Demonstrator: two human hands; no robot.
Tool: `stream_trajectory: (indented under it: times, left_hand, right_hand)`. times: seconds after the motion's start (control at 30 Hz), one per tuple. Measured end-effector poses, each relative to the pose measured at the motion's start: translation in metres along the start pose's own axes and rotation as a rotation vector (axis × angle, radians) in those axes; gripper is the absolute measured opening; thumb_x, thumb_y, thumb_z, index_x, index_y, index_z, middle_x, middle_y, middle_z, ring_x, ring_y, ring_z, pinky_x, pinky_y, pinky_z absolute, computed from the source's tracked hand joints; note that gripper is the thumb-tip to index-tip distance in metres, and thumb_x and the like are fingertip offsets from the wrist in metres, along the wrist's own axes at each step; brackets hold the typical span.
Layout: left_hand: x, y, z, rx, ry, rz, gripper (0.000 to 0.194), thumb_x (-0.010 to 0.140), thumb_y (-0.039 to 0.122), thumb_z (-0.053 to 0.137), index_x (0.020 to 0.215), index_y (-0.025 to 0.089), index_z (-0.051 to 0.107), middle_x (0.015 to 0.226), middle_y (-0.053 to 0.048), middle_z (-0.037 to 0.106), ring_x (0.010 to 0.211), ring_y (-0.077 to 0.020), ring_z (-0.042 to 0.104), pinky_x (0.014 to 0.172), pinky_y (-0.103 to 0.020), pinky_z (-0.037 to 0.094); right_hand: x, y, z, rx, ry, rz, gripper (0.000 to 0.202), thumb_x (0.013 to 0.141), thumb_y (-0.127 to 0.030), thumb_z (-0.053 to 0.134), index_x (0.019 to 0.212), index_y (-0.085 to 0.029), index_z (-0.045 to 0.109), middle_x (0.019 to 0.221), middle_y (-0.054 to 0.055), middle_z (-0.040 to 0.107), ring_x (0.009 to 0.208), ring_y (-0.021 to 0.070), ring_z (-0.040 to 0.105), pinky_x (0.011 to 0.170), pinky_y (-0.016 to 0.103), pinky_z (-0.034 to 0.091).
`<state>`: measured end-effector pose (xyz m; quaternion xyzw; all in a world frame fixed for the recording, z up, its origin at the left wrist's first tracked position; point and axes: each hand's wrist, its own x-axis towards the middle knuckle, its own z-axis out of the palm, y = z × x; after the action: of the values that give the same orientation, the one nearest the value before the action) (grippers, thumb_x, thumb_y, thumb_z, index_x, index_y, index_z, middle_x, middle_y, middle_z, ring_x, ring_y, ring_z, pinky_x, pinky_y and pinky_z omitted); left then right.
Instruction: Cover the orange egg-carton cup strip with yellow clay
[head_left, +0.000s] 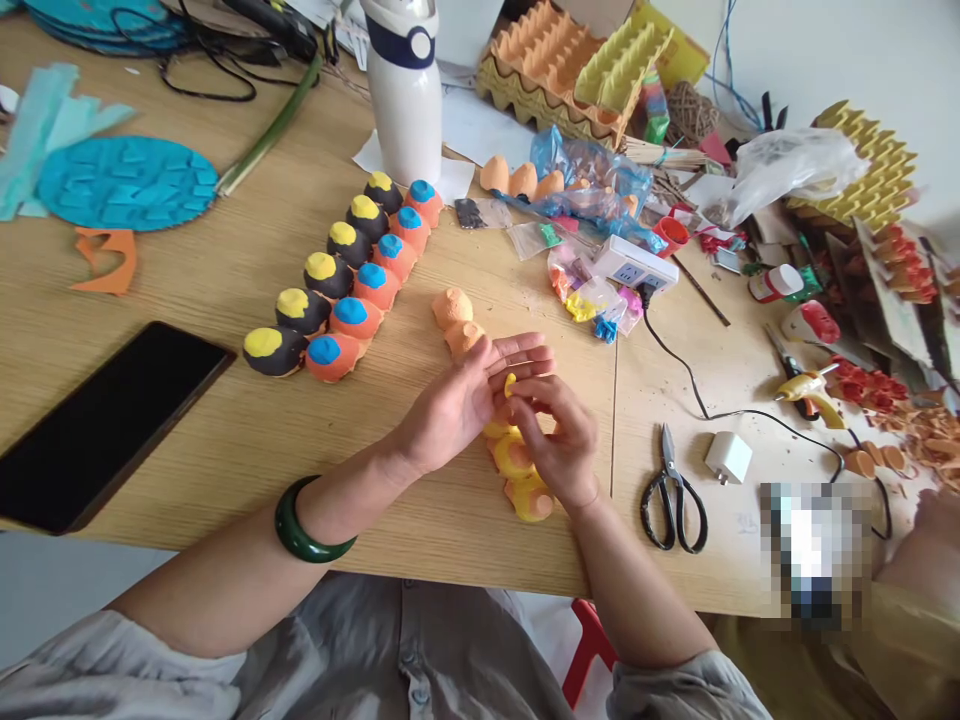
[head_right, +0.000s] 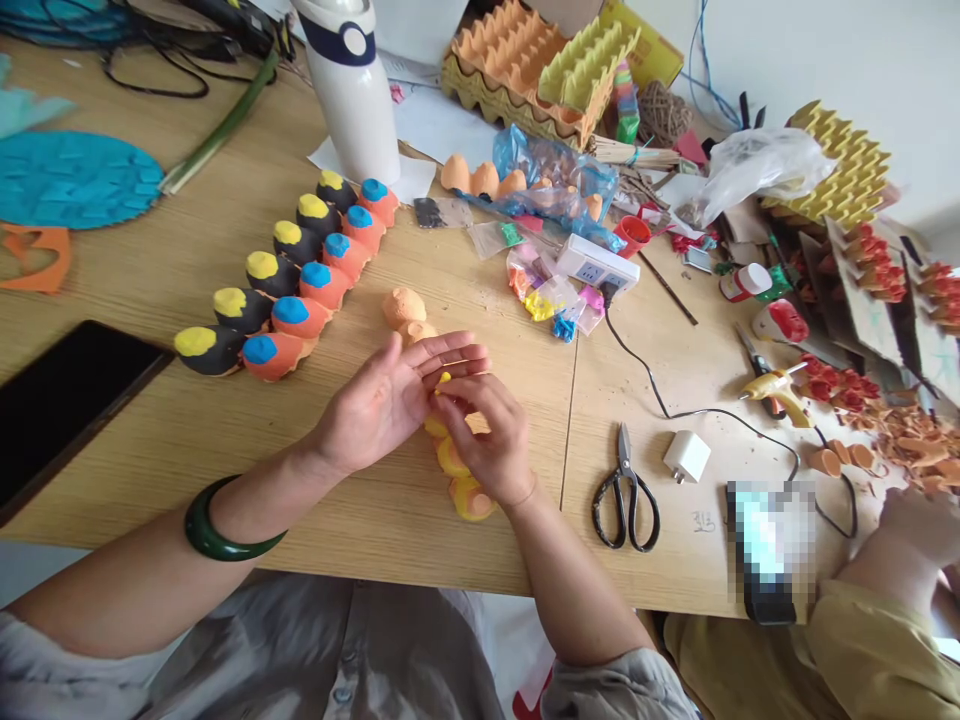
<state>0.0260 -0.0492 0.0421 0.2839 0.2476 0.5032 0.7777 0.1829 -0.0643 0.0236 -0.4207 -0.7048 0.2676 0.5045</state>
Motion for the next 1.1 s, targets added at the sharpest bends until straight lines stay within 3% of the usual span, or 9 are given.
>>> stream_trajectory:
  times: [0.1,0.23,0.33,0.47,0.6,0.83,0.97,1.1]
  left_hand:
    - [0.0,-0.0021,-0.0063,0.226,0.024,0.072,0.042,0.092,0.047,0.08,0.125,0.021,0.08,0.129,-0.01,0.079,0.125,-0.0282,0.071,0.106,-0.038,0.057]
    - [0.0001,-0.0021,-0.0094,0.535,0.105,0.181,0.036,0.086,0.038,0.086,0.116,0.019,0.081,0.117,-0.009,0.082,0.105,-0.0229,0.077,0.096,-0.033,0.062]
    - [0.0013,0.0,-0.0091,0.617,0.167,0.221,0.03,0.087,0.044,0.084,0.103,0.018,0.082,0.104,-0.008,0.084,0.093,-0.0208,0.078,0.087,-0.03,0.064]
    - [0.0029,0.0024,-0.0089,0.607,0.171,0.197,0.034,0.087,0.049,0.083,0.101,0.017,0.082,0.098,-0.008,0.084,0.085,-0.0195,0.077,0.082,-0.03,0.064]
    - [0.0031,0.0015,-0.0079,0.593,0.189,0.176,0.04,0.083,0.054,0.085,0.096,0.016,0.081,0.098,-0.009,0.083,0.087,-0.0215,0.078,0.083,-0.031,0.065]
    - [0.0038,-0.0008,-0.009,0.539,0.143,0.122,0.043,0.077,0.054,0.09,0.095,0.016,0.08,0.092,-0.007,0.082,0.084,-0.0205,0.077,0.08,-0.03,0.064]
    - [0.0049,0.0009,-0.0097,0.577,0.169,0.122,0.043,0.08,0.057,0.087,0.09,0.016,0.078,0.085,-0.006,0.08,0.077,-0.0187,0.074,0.074,-0.028,0.062]
    - [0.0051,0.0044,-0.0089,0.612,0.166,0.14,0.043,0.084,0.059,0.082,0.088,0.016,0.078,0.083,-0.006,0.079,0.076,-0.0181,0.073,0.072,-0.027,0.06]
  right_hand:
    - [0.0016,-0.0007,-0.0001,0.351,0.095,0.364,0.015,0.099,-0.039,0.071,0.1,-0.024,0.071,0.079,-0.001,0.075,0.063,0.0147,0.071,0.063,0.031,0.066]
    - [0.0055,0.0029,-0.0011,0.531,0.097,0.505,0.025,0.094,-0.047,0.077,0.097,-0.023,0.07,0.067,-0.005,0.068,0.058,0.0143,0.068,0.064,0.033,0.068]
    - [0.0057,0.0045,-0.0031,0.455,0.086,0.469,0.027,0.095,-0.048,0.075,0.109,-0.024,0.071,0.084,-0.001,0.072,0.065,0.0131,0.069,0.065,0.031,0.068]
    - [0.0037,0.0049,-0.0053,0.31,0.034,0.316,0.029,0.097,-0.042,0.074,0.123,-0.029,0.071,0.11,0.003,0.069,0.083,0.0142,0.07,0.067,0.03,0.07]
    - [0.002,0.0071,-0.0044,0.212,0.034,0.216,0.017,0.099,-0.033,0.072,0.115,-0.028,0.074,0.106,0.003,0.069,0.087,0.0152,0.071,0.071,0.031,0.071]
    - [0.0035,0.0081,-0.0041,0.255,0.087,0.213,0.007,0.099,-0.03,0.073,0.103,-0.024,0.074,0.096,0.0,0.07,0.07,0.0108,0.071,0.065,0.027,0.068]
    - [0.0041,0.0063,-0.0068,0.203,0.032,0.234,0.015,0.101,-0.033,0.07,0.113,-0.026,0.073,0.098,0.002,0.068,0.081,0.014,0.073,0.068,0.029,0.07]
    - [0.0037,0.0051,-0.0086,0.141,-0.015,0.136,0.026,0.1,-0.026,0.069,0.126,-0.031,0.073,0.104,0.003,0.067,0.093,0.0157,0.071,0.073,0.031,0.072]
